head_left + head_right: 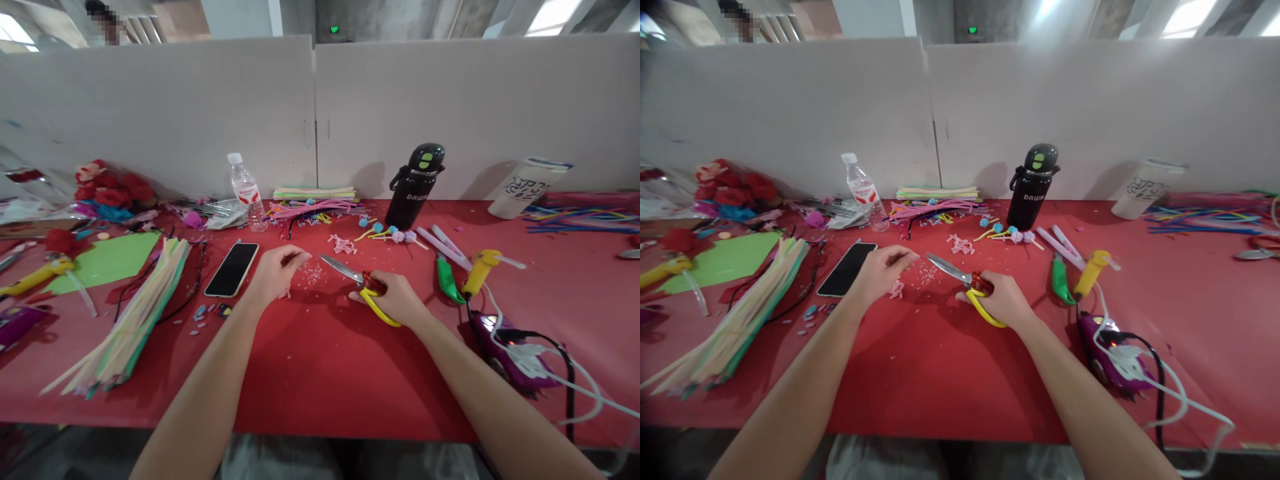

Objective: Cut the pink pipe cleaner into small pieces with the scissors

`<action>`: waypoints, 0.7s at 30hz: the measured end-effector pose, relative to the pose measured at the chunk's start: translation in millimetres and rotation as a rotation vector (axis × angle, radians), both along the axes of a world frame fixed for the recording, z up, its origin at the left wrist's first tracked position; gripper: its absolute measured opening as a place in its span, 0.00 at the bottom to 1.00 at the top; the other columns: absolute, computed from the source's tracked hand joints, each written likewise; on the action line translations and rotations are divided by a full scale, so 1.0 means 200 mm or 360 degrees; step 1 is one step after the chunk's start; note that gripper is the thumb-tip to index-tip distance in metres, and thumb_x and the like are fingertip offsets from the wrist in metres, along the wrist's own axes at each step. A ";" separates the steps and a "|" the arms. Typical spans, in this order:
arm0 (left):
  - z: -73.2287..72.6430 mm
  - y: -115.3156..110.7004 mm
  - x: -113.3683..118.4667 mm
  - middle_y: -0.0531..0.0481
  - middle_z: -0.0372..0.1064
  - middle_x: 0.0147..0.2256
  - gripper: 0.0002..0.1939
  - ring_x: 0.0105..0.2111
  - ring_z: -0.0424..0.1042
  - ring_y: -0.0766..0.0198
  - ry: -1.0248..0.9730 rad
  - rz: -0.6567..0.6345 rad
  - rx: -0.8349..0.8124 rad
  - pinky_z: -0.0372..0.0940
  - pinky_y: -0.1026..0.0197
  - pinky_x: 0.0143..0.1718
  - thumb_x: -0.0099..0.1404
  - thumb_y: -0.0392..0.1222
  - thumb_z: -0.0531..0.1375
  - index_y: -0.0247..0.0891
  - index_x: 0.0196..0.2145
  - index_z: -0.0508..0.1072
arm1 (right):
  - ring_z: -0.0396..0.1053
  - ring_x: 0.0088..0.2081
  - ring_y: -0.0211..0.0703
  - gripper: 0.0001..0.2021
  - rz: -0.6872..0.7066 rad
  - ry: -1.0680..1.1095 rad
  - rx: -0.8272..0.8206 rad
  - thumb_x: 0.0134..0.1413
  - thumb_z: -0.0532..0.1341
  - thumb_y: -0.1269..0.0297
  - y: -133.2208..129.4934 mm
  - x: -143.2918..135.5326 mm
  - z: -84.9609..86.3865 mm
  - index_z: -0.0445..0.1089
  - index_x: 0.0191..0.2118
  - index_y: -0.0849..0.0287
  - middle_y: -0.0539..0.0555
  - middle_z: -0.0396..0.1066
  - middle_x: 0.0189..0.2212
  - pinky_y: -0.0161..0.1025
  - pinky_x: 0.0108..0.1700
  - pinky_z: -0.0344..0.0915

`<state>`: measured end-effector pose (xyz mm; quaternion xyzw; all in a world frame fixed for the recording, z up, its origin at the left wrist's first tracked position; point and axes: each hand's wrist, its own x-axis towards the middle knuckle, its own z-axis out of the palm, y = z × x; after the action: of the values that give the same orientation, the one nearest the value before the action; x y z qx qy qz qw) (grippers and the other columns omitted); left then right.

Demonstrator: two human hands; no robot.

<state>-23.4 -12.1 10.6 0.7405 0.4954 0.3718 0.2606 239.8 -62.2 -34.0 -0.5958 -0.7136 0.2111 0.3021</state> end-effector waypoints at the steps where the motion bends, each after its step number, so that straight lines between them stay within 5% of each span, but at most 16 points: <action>1: 0.01 0.00 0.00 0.50 0.71 0.27 0.17 0.27 0.68 0.67 -0.0002 -0.0005 0.0004 0.62 0.65 0.31 0.62 0.53 0.55 0.36 0.34 0.74 | 0.48 0.22 0.32 0.23 0.0002 0.0013 0.0009 0.39 0.64 0.43 0.00 0.00 0.00 0.58 0.22 0.59 0.44 0.52 0.17 0.30 0.21 0.46; 21: 0.00 -0.05 0.06 0.49 0.70 0.29 0.17 0.31 0.68 0.65 -0.0023 -0.0019 0.0130 0.62 0.64 0.34 0.66 0.51 0.51 0.37 0.33 0.72 | 0.46 0.22 0.32 0.24 -0.0013 -0.0014 0.0025 0.39 0.64 0.42 0.01 -0.01 -0.05 0.56 0.21 0.59 0.44 0.50 0.17 0.31 0.22 0.45</action>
<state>-11.8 -22.3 11.3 0.7508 0.4735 0.3956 0.2358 238.1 -59.8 -44.0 -0.5972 -0.7141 0.2017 0.3045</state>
